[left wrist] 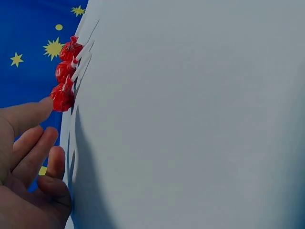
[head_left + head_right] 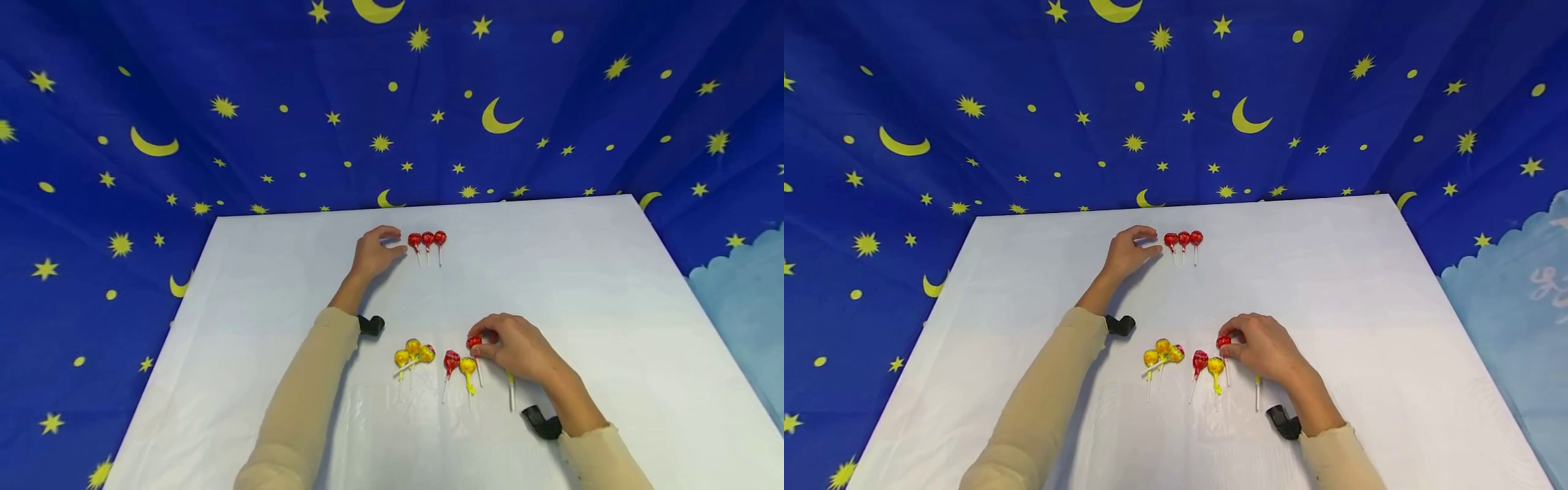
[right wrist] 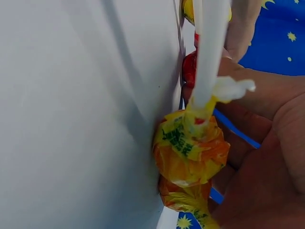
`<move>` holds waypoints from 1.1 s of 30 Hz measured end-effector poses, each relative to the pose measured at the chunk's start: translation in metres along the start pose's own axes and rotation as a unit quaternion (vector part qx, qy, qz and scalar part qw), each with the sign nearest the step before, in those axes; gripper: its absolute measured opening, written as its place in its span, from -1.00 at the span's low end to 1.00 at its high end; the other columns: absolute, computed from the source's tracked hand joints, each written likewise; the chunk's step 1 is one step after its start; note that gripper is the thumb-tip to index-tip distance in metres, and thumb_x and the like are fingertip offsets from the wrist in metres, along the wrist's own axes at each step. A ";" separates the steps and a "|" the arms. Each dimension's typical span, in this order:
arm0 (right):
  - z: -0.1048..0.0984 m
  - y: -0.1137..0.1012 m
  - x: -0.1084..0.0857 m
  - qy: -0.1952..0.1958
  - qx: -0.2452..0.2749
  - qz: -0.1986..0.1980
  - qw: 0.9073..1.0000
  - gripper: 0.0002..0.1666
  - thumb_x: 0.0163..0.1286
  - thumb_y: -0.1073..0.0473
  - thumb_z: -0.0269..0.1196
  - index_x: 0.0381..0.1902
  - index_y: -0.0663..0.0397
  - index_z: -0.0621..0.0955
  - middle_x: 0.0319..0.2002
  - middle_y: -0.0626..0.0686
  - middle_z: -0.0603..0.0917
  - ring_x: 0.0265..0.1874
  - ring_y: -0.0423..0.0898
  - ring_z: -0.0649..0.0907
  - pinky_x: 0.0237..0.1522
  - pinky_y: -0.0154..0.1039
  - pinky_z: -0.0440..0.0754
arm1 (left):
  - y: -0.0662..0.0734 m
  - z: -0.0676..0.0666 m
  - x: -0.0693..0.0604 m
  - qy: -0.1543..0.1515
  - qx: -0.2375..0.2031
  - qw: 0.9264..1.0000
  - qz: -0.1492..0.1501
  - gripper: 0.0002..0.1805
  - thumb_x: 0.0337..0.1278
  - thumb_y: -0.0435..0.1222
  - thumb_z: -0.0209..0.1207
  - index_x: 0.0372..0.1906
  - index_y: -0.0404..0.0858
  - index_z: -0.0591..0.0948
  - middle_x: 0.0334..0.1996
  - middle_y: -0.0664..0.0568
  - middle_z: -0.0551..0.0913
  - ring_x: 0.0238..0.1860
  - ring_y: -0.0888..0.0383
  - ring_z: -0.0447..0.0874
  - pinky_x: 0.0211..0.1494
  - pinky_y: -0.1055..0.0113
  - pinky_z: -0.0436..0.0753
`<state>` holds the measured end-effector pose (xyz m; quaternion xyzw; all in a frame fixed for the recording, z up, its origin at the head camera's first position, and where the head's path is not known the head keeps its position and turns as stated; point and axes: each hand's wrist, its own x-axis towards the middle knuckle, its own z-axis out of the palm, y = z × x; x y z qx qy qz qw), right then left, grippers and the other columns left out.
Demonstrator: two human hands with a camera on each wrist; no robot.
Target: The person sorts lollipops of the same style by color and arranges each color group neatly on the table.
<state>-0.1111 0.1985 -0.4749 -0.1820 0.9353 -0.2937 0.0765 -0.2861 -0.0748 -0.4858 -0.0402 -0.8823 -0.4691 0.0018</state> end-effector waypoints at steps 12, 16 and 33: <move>0.001 0.002 0.000 0.000 0.005 0.009 1.000 -0.78 0.09 0.11 0.49 -0.28 -0.16 0.71 -0.43 -0.22 0.54 -0.42 -0.18 0.46 -0.34 -0.21 0.43 | 0.010 -0.004 -0.025 -0.058 -0.039 0.998 0.005 -0.53 0.07 -0.18 0.37 0.08 -0.23 0.57 -0.13 0.05 0.70 -0.20 0.08 0.54 -0.19 0.20 0.53; 0.001 0.001 -0.001 0.003 0.008 0.009 1.000 -0.79 0.10 0.12 0.48 -0.28 -0.15 0.71 -0.42 -0.21 0.54 -0.42 -0.18 0.46 -0.33 -0.20 0.43 | 0.012 -0.001 -0.035 -0.078 -0.013 0.996 0.038 -0.55 0.09 -0.16 0.35 0.07 -0.23 0.58 -0.14 0.06 0.70 -0.24 0.11 0.53 -0.24 0.24 0.52; 0.002 0.000 0.000 0.014 0.005 0.010 1.000 -0.80 0.09 0.11 0.48 -0.29 -0.16 0.71 -0.42 -0.23 0.55 -0.42 -0.21 0.46 -0.33 -0.21 0.44 | 0.024 0.004 -0.078 -0.168 0.015 0.983 0.077 -0.76 0.16 -0.24 0.29 -0.06 -0.11 0.62 -0.16 0.14 0.66 -0.27 0.21 0.54 -0.28 0.30 0.56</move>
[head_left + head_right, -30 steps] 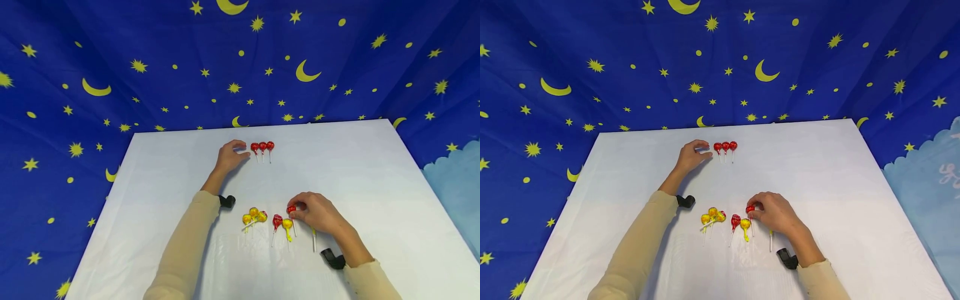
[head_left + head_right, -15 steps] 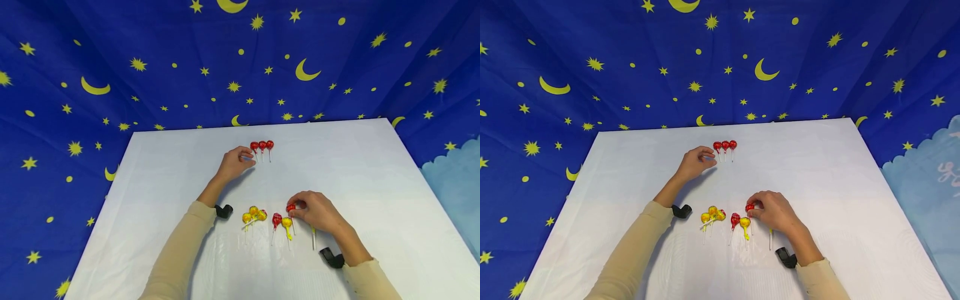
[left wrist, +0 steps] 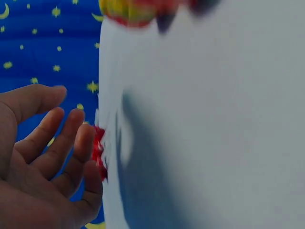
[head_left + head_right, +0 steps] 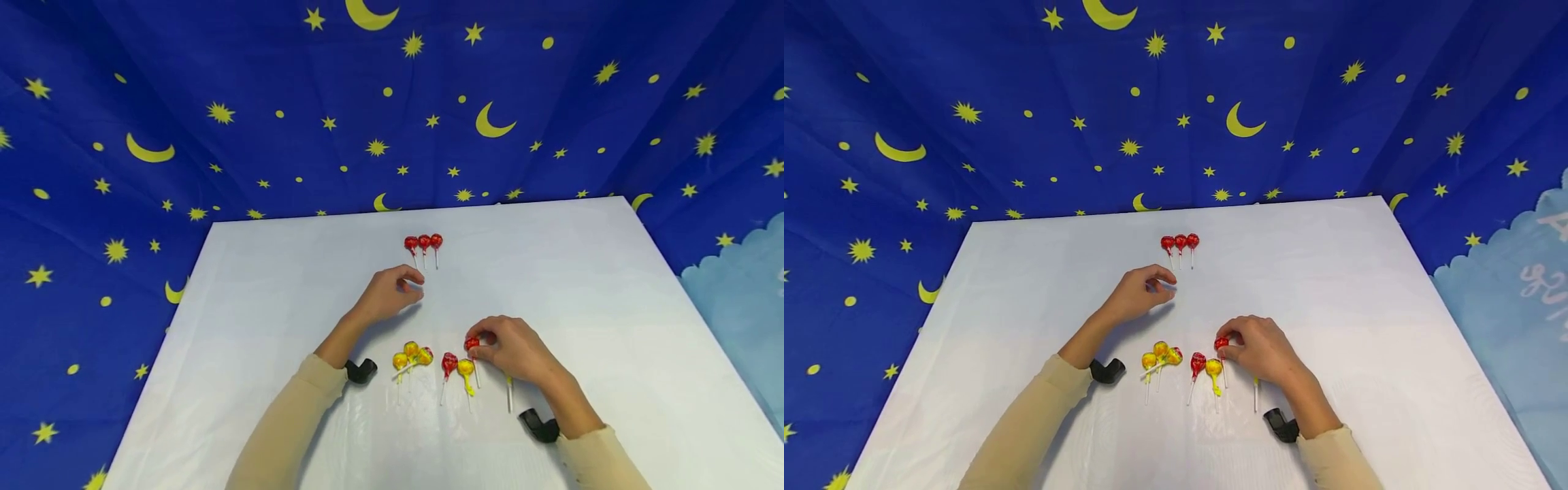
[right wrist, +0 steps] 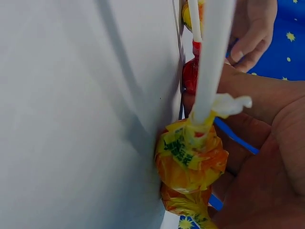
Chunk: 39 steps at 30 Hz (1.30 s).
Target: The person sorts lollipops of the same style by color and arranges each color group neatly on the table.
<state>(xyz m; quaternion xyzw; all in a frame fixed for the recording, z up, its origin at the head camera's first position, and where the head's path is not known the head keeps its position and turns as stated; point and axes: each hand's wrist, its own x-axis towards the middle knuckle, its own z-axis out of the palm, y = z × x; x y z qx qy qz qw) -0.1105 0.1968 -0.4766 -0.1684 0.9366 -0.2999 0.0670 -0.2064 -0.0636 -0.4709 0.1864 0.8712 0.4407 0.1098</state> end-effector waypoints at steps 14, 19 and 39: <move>0.009 -0.002 -0.008 0.010 -0.011 0.002 1.000 -0.80 0.08 0.07 0.49 -0.31 -0.21 0.71 -0.50 -0.26 0.50 -0.48 -0.24 0.43 -0.38 -0.23 0.39 | 0.025 0.031 -0.035 -0.100 0.119 0.986 0.066 -0.71 0.27 -0.09 0.19 0.01 -0.11 0.62 -0.13 0.21 0.63 -0.19 0.26 0.53 -0.10 0.39 0.51; 0.006 -0.003 -0.008 0.016 -0.011 -0.005 1.000 -0.78 0.07 0.09 0.49 -0.29 -0.18 0.71 -0.50 -0.25 0.51 -0.49 -0.23 0.43 -0.40 -0.24 0.40 | 0.030 0.034 -0.045 -0.117 0.111 0.982 0.103 -0.66 0.26 -0.04 0.19 0.02 -0.13 0.63 -0.12 0.21 0.63 -0.18 0.26 0.54 -0.09 0.41 0.50; 0.002 -0.003 -0.004 0.035 -0.030 -0.023 0.999 -0.75 0.05 0.10 0.51 -0.28 -0.13 0.70 -0.45 -0.26 0.55 -0.47 -0.22 0.44 -0.31 -0.18 0.37 | 0.023 0.050 -0.051 -0.125 0.124 0.973 0.147 -0.69 0.03 0.02 0.35 -0.15 -0.01 0.71 -0.27 0.33 0.63 -0.28 0.35 0.50 -0.17 0.48 0.44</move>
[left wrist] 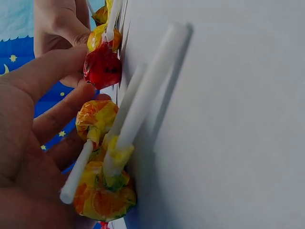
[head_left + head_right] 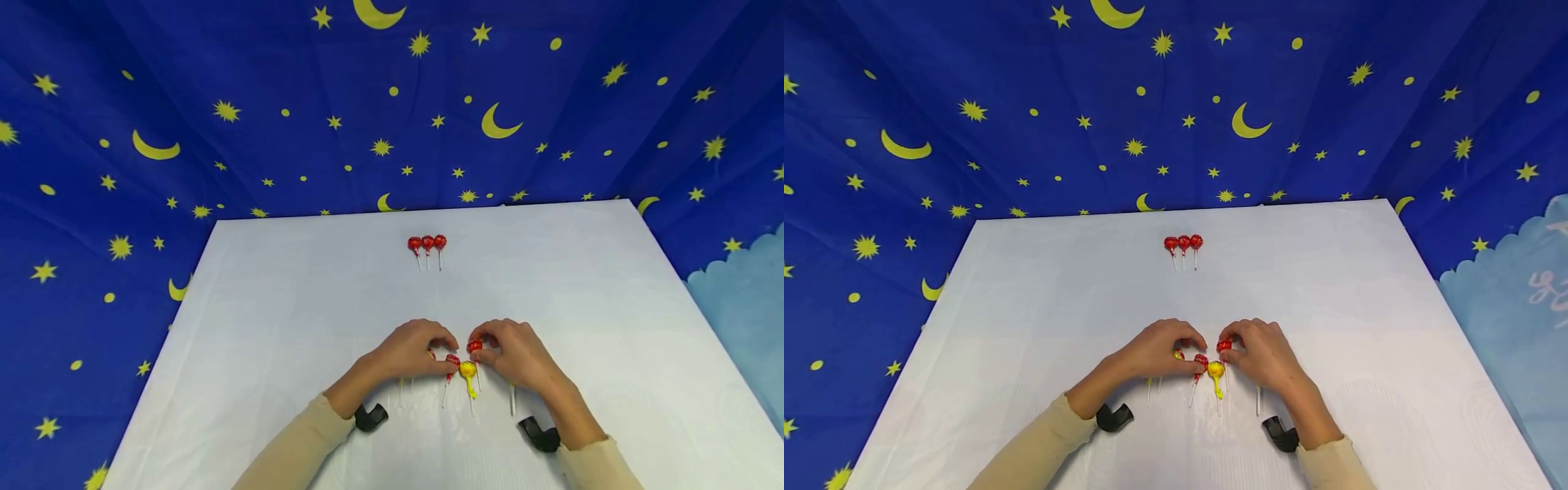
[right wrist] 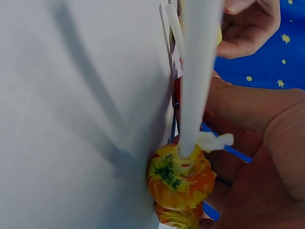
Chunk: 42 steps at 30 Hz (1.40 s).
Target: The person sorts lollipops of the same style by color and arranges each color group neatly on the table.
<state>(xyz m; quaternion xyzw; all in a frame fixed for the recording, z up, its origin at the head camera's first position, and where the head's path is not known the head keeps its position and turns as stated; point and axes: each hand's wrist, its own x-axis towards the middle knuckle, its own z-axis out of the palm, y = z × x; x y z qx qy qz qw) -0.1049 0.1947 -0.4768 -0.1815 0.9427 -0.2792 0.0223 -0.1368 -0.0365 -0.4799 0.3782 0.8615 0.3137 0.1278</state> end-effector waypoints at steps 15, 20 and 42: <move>-0.001 -0.001 0.001 0.004 0.002 -0.005 1.000 -0.77 0.06 0.12 0.50 -0.30 -0.11 0.70 -0.43 -0.21 0.59 -0.45 -0.19 0.47 -0.34 -0.20 0.41 | -0.002 0.000 0.001 -0.038 0.012 0.999 0.012 -0.73 0.01 -0.06 0.39 -0.13 0.03 0.73 -0.32 0.43 0.59 -0.32 0.44 0.44 -0.08 0.40 0.39; -0.002 -0.001 0.001 0.008 -0.004 -0.010 1.000 -0.79 0.05 0.11 0.51 -0.33 -0.13 0.71 -0.42 -0.22 0.61 -0.45 -0.19 0.49 -0.31 -0.18 0.39 | -0.003 -0.001 0.003 -0.044 0.002 0.999 0.013 -0.75 0.03 -0.07 0.38 -0.14 0.03 0.73 -0.34 0.43 0.60 -0.33 0.42 0.45 -0.15 0.46 0.40; -0.026 0.000 0.011 0.010 0.049 0.024 0.998 -0.79 0.13 0.13 0.46 -0.23 -0.08 0.73 -0.32 -0.16 0.63 -0.31 -0.09 0.52 -0.26 -0.14 0.44 | -0.005 -0.001 0.001 -0.042 -0.037 0.998 0.013 -0.78 0.04 -0.13 0.38 -0.15 0.00 0.74 -0.35 0.41 0.63 -0.36 0.41 0.49 -0.24 0.52 0.45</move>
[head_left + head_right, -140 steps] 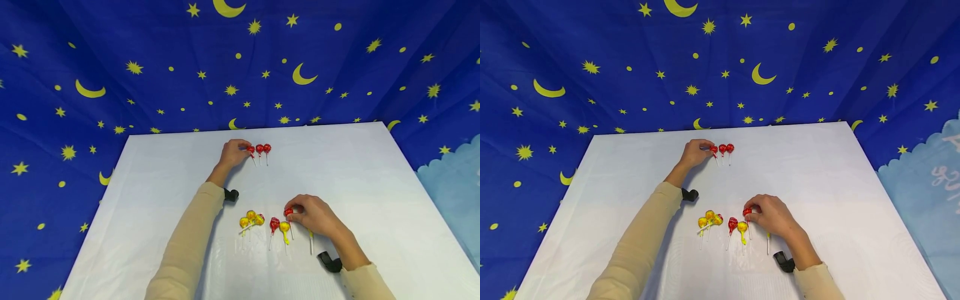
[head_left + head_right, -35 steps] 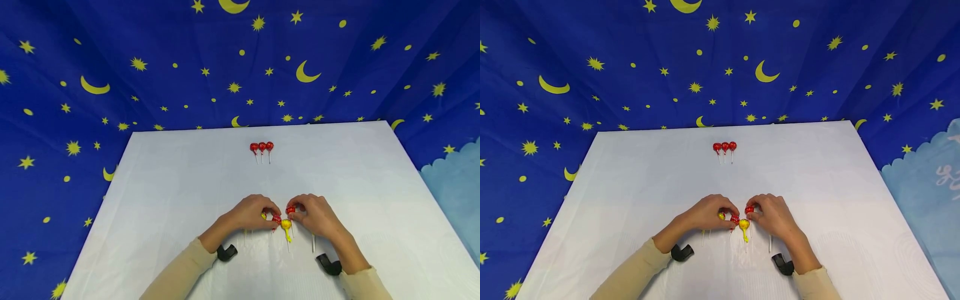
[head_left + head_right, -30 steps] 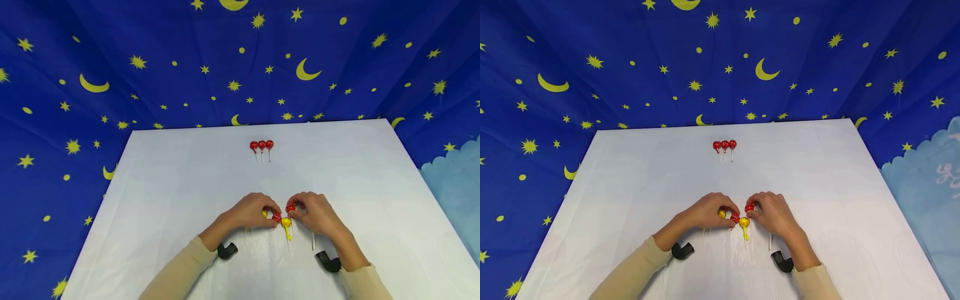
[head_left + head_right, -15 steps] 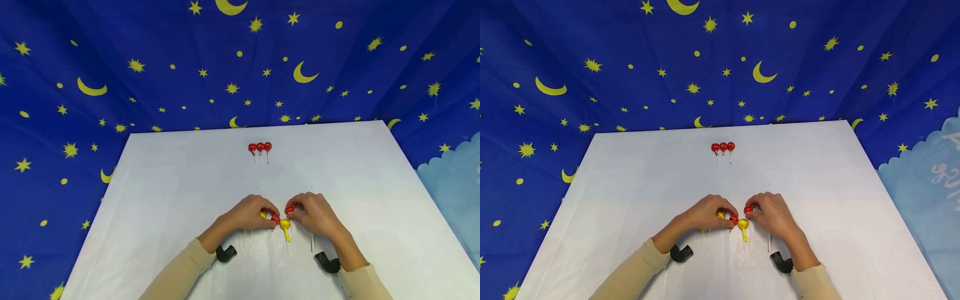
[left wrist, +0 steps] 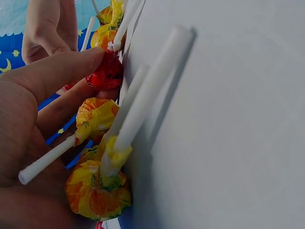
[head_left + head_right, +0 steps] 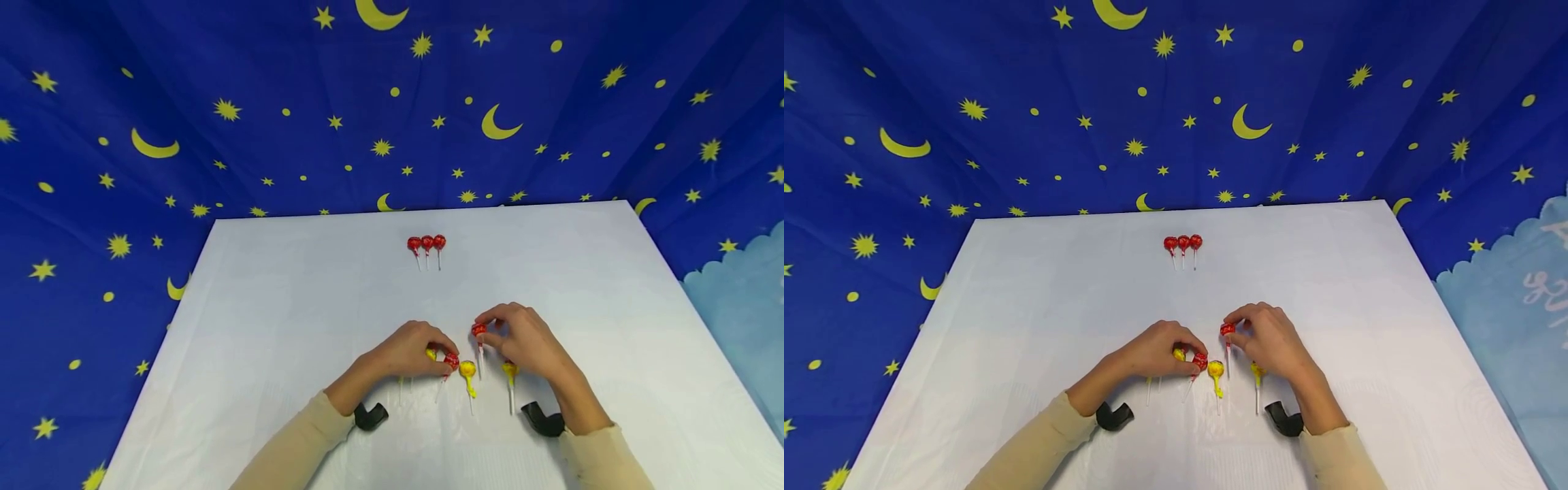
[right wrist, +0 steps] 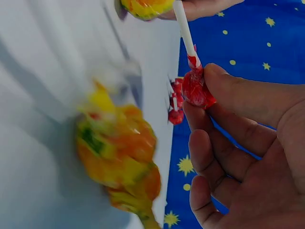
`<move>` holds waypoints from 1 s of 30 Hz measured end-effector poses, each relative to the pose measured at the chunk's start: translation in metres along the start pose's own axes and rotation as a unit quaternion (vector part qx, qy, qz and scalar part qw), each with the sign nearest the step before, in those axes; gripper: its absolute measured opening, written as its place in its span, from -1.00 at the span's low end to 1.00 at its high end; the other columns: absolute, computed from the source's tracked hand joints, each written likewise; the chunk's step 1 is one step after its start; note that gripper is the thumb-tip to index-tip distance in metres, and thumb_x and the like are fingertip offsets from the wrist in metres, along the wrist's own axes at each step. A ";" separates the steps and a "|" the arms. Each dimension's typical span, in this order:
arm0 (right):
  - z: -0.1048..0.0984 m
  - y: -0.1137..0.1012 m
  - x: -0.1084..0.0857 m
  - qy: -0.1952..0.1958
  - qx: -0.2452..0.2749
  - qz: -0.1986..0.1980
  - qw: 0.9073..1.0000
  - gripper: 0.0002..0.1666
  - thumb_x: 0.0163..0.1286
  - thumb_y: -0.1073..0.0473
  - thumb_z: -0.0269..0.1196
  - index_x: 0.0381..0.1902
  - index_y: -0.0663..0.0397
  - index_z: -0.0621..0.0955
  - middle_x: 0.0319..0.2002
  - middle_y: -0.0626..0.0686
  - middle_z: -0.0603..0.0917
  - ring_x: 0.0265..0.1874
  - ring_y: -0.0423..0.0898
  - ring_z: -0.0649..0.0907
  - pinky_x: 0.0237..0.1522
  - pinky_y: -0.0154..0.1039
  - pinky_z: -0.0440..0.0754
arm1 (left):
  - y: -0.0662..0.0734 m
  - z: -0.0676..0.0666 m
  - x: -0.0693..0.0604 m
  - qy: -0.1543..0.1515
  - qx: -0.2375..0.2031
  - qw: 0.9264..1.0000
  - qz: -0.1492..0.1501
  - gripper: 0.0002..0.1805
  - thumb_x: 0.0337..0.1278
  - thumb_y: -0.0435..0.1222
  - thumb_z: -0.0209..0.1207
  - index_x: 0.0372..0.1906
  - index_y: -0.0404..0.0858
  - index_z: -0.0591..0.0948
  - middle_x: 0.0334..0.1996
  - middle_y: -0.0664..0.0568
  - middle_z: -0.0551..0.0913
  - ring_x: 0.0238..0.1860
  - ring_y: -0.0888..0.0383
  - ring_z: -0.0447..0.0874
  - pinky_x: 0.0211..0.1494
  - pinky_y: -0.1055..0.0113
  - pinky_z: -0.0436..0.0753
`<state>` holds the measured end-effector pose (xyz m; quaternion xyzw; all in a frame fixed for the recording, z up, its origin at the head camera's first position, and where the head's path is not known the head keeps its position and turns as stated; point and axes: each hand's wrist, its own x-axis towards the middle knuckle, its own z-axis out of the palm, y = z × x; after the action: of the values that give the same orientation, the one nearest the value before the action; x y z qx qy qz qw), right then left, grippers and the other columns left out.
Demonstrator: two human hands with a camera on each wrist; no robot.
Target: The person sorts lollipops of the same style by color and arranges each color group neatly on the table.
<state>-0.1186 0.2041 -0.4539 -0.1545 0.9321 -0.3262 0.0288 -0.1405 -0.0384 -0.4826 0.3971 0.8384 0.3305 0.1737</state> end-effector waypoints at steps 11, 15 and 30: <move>-0.024 -0.003 0.022 0.003 0.002 0.045 0.999 -0.76 0.20 0.10 0.41 -0.14 -0.10 0.72 -0.23 -0.07 0.64 -0.23 -0.03 0.51 -0.31 -0.14 0.45 | -0.001 0.000 -0.001 -0.001 -0.006 1.000 0.001 -0.79 0.08 -0.14 0.35 -0.14 0.00 0.74 -0.33 0.40 0.62 -0.34 0.41 0.49 -0.22 0.50 0.45; -0.030 0.001 0.032 0.002 0.007 0.035 0.999 -0.76 0.21 0.12 0.40 -0.14 -0.07 0.72 -0.22 -0.06 0.65 -0.23 -0.03 0.51 -0.30 -0.13 0.44 | 0.000 0.000 0.000 -0.006 -0.010 1.000 -0.003 -0.78 0.08 -0.14 0.35 -0.14 -0.01 0.74 -0.35 0.41 0.61 -0.34 0.39 0.49 -0.23 0.51 0.45; -0.030 0.002 0.079 0.010 0.042 0.019 0.999 -0.76 0.22 0.08 0.39 -0.15 -0.01 0.72 -0.26 -0.05 0.68 -0.27 -0.05 0.54 -0.32 -0.12 0.44 | 0.000 0.003 -0.003 0.009 -0.011 1.000 0.000 -0.78 0.05 -0.12 0.36 -0.16 0.00 0.74 -0.33 0.40 0.61 -0.33 0.42 0.47 -0.21 0.49 0.44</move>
<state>-0.1991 0.1991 -0.4273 -0.1318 0.9206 -0.3661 0.0318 -0.1370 -0.0390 -0.4850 0.3920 0.8365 0.3427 0.1705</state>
